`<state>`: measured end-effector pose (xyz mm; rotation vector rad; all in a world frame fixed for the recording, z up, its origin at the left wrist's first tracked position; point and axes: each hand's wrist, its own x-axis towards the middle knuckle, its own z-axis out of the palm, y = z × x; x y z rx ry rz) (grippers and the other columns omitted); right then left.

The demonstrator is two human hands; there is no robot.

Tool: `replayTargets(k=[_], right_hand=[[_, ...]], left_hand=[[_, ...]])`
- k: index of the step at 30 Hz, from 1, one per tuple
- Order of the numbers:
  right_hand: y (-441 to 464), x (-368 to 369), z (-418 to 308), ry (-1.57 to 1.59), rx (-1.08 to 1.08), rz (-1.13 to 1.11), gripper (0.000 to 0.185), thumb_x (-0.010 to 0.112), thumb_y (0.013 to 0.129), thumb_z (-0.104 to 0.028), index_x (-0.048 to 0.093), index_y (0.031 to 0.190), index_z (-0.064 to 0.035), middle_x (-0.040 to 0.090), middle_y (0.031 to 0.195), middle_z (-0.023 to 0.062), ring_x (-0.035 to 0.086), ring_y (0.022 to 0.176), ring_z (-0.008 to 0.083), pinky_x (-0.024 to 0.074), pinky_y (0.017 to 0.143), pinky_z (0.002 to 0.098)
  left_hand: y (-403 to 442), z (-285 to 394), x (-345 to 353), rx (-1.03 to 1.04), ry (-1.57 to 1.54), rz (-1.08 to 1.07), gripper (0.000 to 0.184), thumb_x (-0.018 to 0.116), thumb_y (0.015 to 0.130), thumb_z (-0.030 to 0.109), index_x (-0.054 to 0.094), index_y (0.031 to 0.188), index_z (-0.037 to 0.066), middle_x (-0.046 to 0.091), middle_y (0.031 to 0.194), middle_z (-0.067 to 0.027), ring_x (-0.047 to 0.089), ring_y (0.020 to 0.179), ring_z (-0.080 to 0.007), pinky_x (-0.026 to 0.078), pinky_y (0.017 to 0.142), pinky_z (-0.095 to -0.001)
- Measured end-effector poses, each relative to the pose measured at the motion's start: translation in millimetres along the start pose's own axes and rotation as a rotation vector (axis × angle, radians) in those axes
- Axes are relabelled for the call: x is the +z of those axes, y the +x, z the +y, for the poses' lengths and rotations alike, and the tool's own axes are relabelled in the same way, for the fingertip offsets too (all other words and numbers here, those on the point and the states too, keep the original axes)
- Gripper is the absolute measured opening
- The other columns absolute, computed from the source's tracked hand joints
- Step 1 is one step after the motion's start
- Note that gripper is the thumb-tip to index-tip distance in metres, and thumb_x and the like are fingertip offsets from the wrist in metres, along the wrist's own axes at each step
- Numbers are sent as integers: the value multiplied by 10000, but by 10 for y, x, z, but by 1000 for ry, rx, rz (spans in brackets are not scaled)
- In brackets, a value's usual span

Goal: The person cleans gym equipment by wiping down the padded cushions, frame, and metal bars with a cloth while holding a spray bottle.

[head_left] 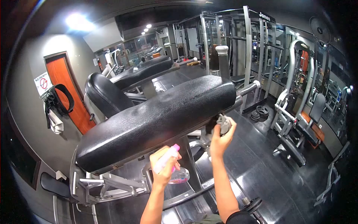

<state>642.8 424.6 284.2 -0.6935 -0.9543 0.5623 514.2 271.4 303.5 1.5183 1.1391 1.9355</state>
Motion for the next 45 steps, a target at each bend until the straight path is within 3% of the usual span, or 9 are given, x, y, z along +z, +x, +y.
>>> replayTargets(k=[6,9,13,16,22,31,37,41,45], right_hand=[[-472,-50,38,-79,-339,-363,412,717,711,-151,590,1088,-44,559,1061,181,562,1016,363,448,928,435],[-272,-130,44,-129,-290,-309,391,712,728,-163,600,1083,-41,572,1061,175,571,1014,366,455,920,437],[142,-127,114,-100,-152,10,372,683,698,56,605,1054,-16,617,1059,140,601,1016,292,469,898,382],[238,-163,95,-102,-234,-60,368,706,686,47,614,1037,-14,625,1029,137,610,994,295,473,895,379],[165,-281,22,-153,-459,-373,422,846,574,-147,739,983,-148,620,965,72,648,761,228,539,641,343],[681,-358,66,-164,-373,-183,405,777,648,-32,696,1045,-57,605,977,124,621,863,286,500,758,372],[619,-492,161,-124,-368,-471,423,798,617,-80,718,1027,-138,577,957,91,610,826,255,509,714,370],[1074,-501,276,-194,-361,-116,386,761,651,-36,680,1028,-58,576,961,119,590,906,307,488,793,394],[1063,-439,204,-163,-343,-114,400,765,650,-25,670,1038,-40,571,980,134,586,896,318,485,796,397]], left_hand=[[35,-1,85,-73,-37,-5,204,608,882,107,656,783,-65,633,722,-112,604,505,-139,482,523,-263],[77,-9,105,-17,-30,-47,195,608,883,101,656,789,-64,637,738,-115,607,516,-137,484,524,-260],[150,-15,201,-23,33,-61,226,597,893,133,644,801,-68,641,736,-129,612,516,-149,495,512,-271],[219,-65,300,-27,129,-73,248,591,898,155,629,814,-75,649,738,-136,618,509,-162,508,501,-280],[350,-186,561,139,380,-77,238,613,903,142,666,781,-56,625,703,-99,624,515,-139,463,491,-252],[437,-292,869,33,188,14,187,636,905,106,681,810,-48,618,666,-69,610,523,-112,446,485,-231],[508,-340,1065,82,118,54,227,619,920,127,673,821,-69,629,655,-86,607,520,-114,448,491,-227],[543,-357,1079,100,128,57,207,621,909,112,680,822,-66,638,665,-91,606,521,-112,446,484,-231],[543,-350,1051,71,383,22,283,573,912,163,662,881,-104,676,777,-157,614,511,-159,475,485,-251]])
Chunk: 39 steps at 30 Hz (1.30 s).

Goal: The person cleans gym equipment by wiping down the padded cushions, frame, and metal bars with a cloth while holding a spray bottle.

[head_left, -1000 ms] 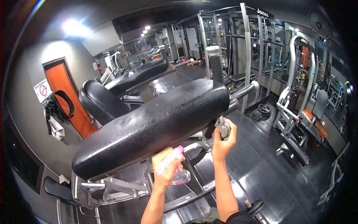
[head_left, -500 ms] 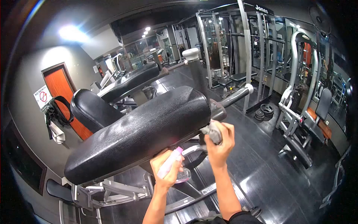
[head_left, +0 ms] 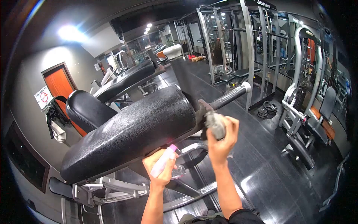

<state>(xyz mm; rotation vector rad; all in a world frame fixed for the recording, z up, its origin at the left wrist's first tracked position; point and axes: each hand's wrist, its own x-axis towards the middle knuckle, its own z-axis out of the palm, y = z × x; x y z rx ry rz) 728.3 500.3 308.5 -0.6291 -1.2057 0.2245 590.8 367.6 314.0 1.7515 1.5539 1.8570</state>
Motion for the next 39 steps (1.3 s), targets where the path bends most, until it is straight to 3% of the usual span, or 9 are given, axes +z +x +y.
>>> replayTargets(k=[5,12,14,20,24,27,29,33,39], right_hand=[[-269,11,-30,133,-6,-201,429,812,635,-140,691,1041,-67,582,953,113,615,920,313,512,780,406],[109,-9,196,123,117,-6,351,712,677,-14,646,1022,-18,589,968,143,591,903,329,484,801,404],[-18,23,178,126,55,15,373,730,673,-34,643,1036,-28,581,981,142,588,912,328,484,805,411],[-350,-1,139,181,-41,-220,436,803,669,-146,652,1072,-83,577,1009,128,587,937,313,491,805,424],[-84,-24,298,86,91,41,330,696,709,-25,619,1030,-18,587,1013,145,580,962,323,466,858,405],[-2,-100,326,114,57,9,322,715,712,-62,621,1016,-13,591,1000,139,591,938,304,471,842,385],[4,-145,264,298,35,-91,355,778,728,-195,625,987,-7,597,969,133,604,889,280,480,815,371],[58,-151,-39,508,-32,-366,502,816,742,-429,634,952,-11,622,916,130,623,844,260,499,771,366],[-155,85,-512,560,-234,-568,526,868,573,-248,695,1045,-95,645,948,127,655,815,257,536,691,345]], left_hand=[[-19,-3,21,42,-22,69,290,582,910,173,664,845,-97,659,714,-138,604,494,-157,461,468,-246],[-32,-46,35,11,-107,109,197,634,869,105,685,798,-71,649,675,-105,610,492,-131,440,461,-237],[-40,-60,7,19,-19,51,335,602,895,218,658,852,-110,656,748,-171,603,484,-172,485,454,-270],[-39,-61,5,27,-36,43,321,606,888,204,657,858,-112,662,757,-171,606,491,-171,487,459,-266],[-35,16,-8,-16,-7,49,302,601,884,185,657,865,-112,667,762,-170,605,488,-168,486,462,-262],[-34,59,-30,-66,-145,59,161,633,881,77,690,803,-53,662,708,-88,604,509,-115,459,479,-239],[-30,120,-63,-153,-137,-4,268,593,875,158,658,874,-102,671,756,-161,609,494,-163,484,464,-259],[-40,250,-148,-112,-80,3,285,589,866,176,653,811,-96,665,736,-150,607,485,-163,472,448,-263],[-220,502,-540,31,61,132,325,600,827,220,648,757,-94,639,678,-143,599,451,-178,463,437,-259]])
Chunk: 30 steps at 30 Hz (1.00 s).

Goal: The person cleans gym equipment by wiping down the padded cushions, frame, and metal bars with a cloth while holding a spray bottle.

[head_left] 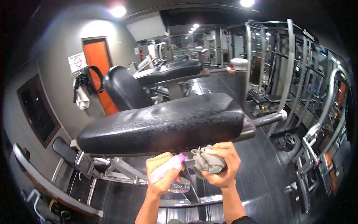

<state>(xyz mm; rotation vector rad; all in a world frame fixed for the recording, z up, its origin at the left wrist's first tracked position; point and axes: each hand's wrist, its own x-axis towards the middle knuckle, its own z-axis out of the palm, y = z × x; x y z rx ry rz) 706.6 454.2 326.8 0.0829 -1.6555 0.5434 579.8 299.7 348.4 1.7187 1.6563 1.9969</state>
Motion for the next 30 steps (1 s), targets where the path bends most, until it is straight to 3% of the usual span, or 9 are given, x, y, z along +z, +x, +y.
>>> replayTargets(k=[5,7,11,15,21,25,30], right_hand=[[-145,689,-172,140,-87,-37,545,858,559,-178,688,1074,-128,636,988,125,682,730,213,554,615,288],[-178,955,-245,254,-93,-46,540,840,563,-136,682,1079,-135,643,996,113,687,740,199,556,609,275],[-150,1355,-467,330,-106,-119,506,834,559,-116,689,1043,-132,674,1001,81,690,739,177,547,580,265],[-53,1647,-667,397,-67,-219,481,836,556,-131,702,1018,-124,693,1021,73,706,795,193,552,599,269],[328,1822,-963,254,-145,-372,458,818,586,-162,718,1031,-128,697,1001,76,718,792,223,573,608,306],[709,1816,-1223,100,-187,-387,461,835,582,-160,720,1028,-145,697,971,63,719,799,218,579,637,308],[1021,1886,-1441,-33,-158,-453,436,801,585,-87,702,1009,-117,689,918,84,705,802,266,569,691,350]], left_hand=[[-208,213,-528,-72,40,208,359,598,805,276,614,709,-70,608,636,-116,585,429,-177,432,409,-263],[-277,289,-814,-1,16,249,242,603,816,152,638,751,-78,619,667,-108,591,461,-152,421,434,-248],[-476,408,-1330,-23,106,399,266,587,835,150,646,846,-109,647,715,-130,580,447,-150,421,419,-244],[-567,520,-1894,-37,127,418,282,592,866,161,654,877,-114,649,726,-131,575,445,-151,423,416,-245],[-393,601,-2654,-189,286,303,325,576,873,226,698,938,-68,636,675,-113,550,412,-149,423,417,-252],[-158,496,-3057,-200,194,194,233,630,903,176,706,879,-42,627,674,-83,558,427,-120,402,406,-248],[105,324,-3400,-324,91,11,284,633,911,231,692,874,-44,615,645,-87,555,408,-146,411,398,-259]])
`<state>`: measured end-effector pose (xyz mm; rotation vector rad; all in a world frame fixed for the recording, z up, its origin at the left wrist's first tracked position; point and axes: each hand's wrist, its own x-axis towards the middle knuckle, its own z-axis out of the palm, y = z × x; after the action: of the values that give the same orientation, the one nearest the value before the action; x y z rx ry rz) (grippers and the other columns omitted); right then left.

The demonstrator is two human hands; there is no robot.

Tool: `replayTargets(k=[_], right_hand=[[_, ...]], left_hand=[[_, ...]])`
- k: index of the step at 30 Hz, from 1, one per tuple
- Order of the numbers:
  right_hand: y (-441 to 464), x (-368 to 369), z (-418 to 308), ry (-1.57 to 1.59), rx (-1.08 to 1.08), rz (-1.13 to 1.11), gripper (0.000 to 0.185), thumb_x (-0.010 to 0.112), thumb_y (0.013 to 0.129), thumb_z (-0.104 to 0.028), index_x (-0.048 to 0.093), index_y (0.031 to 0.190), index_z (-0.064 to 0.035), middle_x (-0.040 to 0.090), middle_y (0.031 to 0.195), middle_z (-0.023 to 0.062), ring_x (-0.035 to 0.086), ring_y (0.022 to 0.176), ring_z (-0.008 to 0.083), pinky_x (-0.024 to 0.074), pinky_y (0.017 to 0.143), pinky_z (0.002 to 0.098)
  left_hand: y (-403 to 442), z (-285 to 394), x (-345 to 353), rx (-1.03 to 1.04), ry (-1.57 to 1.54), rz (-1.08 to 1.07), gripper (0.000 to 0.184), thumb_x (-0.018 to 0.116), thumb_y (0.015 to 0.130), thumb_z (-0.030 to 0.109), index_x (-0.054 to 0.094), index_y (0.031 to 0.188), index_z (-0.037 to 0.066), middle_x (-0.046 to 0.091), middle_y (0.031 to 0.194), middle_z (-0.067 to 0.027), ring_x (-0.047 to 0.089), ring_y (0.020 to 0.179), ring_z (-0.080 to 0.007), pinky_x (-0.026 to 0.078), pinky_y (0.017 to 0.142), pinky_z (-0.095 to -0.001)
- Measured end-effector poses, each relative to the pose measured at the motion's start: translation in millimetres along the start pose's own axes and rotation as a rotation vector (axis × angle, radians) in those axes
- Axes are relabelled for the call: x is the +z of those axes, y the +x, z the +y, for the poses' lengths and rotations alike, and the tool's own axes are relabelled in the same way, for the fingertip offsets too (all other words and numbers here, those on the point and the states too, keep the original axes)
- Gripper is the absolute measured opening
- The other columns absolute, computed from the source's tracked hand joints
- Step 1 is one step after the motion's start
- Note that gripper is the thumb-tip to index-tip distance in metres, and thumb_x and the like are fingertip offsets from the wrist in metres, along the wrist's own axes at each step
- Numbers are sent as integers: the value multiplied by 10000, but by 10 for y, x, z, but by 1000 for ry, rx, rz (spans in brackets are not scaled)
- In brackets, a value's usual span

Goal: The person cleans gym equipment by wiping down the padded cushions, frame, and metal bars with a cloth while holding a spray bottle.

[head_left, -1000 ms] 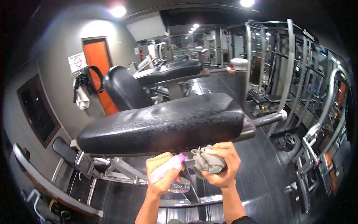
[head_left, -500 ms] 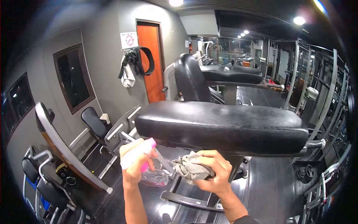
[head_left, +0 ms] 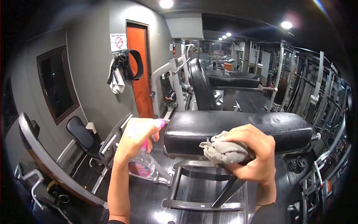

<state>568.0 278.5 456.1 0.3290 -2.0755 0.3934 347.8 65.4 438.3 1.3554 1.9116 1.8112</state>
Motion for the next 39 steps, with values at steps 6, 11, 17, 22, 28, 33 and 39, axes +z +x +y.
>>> replayTargets(k=[6,11,17,22,28,33,39], right_hand=[[249,91,-78,-67,76,-155,395,773,618,-98,699,1006,-98,691,911,94,690,807,288,553,722,352],[359,165,-124,-72,191,-211,348,748,648,-86,703,994,-77,703,944,115,691,843,295,544,781,350],[520,184,-21,-58,302,-247,371,724,650,-52,702,1020,-42,714,943,141,703,874,275,537,812,335],[825,295,182,-32,239,-437,370,687,701,-118,709,1061,-37,720,914,167,705,813,278,538,792,325],[1099,552,502,-215,369,-702,372,690,734,-162,718,1086,-45,735,967,151,716,877,260,538,829,327],[1189,824,595,-231,434,-735,342,690,771,-200,719,1075,-47,732,942,156,716,861,293,545,807,348],[1108,1022,552,12,259,-641,265,697,780,-210,738,1006,-80,721,882,163,702,839,335,546,779,385]], left_hand=[[209,-121,-120,34,3,-149,326,637,908,257,692,857,-60,607,630,-88,551,411,-143,430,399,-264],[301,-212,-155,-13,-65,-177,318,660,901,256,696,842,-54,617,643,-81,539,411,-127,417,394,-261],[381,-540,-153,110,-103,-173,295,688,891,239,695,873,-55,605,666,-65,553,436,-119,410,408,-257],[369,-782,-54,279,-44,-87,267,754,834,140,659,988,-55,555,717,-46,513,542,-100,417,497,-262],[365,-839,-15,295,77,-134,364,866,718,221,631,877,-8,535,726,-15,481,636,-86,405,567,-258],[406,-934,-18,283,16,-157,450,910,641,259,633,871,-13,549,748,-28,501,645,-95,413,574,-257],[435,-1033,-18,269,-31,-106,630,972,510,327,647,925,-17,564,810,-31,536,688,-118,434,621,-268]])
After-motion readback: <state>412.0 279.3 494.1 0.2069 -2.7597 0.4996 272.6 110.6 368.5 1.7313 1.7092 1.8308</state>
